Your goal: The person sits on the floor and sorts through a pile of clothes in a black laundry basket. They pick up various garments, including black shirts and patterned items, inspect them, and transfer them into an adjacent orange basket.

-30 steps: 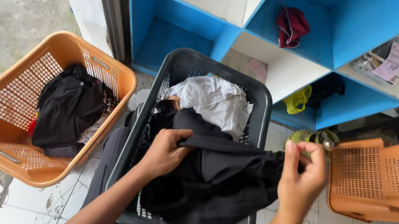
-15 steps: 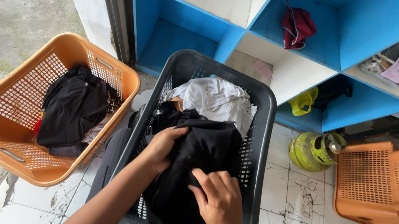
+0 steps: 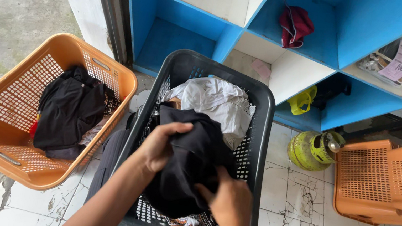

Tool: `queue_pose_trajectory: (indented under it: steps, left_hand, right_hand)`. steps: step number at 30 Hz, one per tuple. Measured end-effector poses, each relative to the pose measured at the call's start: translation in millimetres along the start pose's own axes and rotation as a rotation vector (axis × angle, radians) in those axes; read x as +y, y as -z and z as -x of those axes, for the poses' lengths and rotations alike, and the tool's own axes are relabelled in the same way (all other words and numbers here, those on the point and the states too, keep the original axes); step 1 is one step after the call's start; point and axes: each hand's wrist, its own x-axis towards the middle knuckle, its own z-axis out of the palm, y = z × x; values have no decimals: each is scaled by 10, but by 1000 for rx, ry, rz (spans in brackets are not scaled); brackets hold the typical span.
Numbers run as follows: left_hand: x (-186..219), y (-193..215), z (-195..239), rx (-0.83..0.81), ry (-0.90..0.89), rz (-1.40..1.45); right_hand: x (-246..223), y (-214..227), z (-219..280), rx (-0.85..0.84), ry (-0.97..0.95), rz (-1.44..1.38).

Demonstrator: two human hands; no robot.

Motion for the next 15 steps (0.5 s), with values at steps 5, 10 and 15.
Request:
queue_pose_trajectory:
  steps: [5, 10, 15]
  left_hand:
    - [1, -18, 42, -115, -177, -236]
    - [-147, -60, 405, -44, -985, -1462]
    - [-418, -161, 376, 179, -678, -1647]
  right_hand:
    - [99, -523, -160, 370, 238, -210]
    - [94, -143, -380, 243, -246, -725]
    - [-5, 292, -468, 450, -197, -1108]
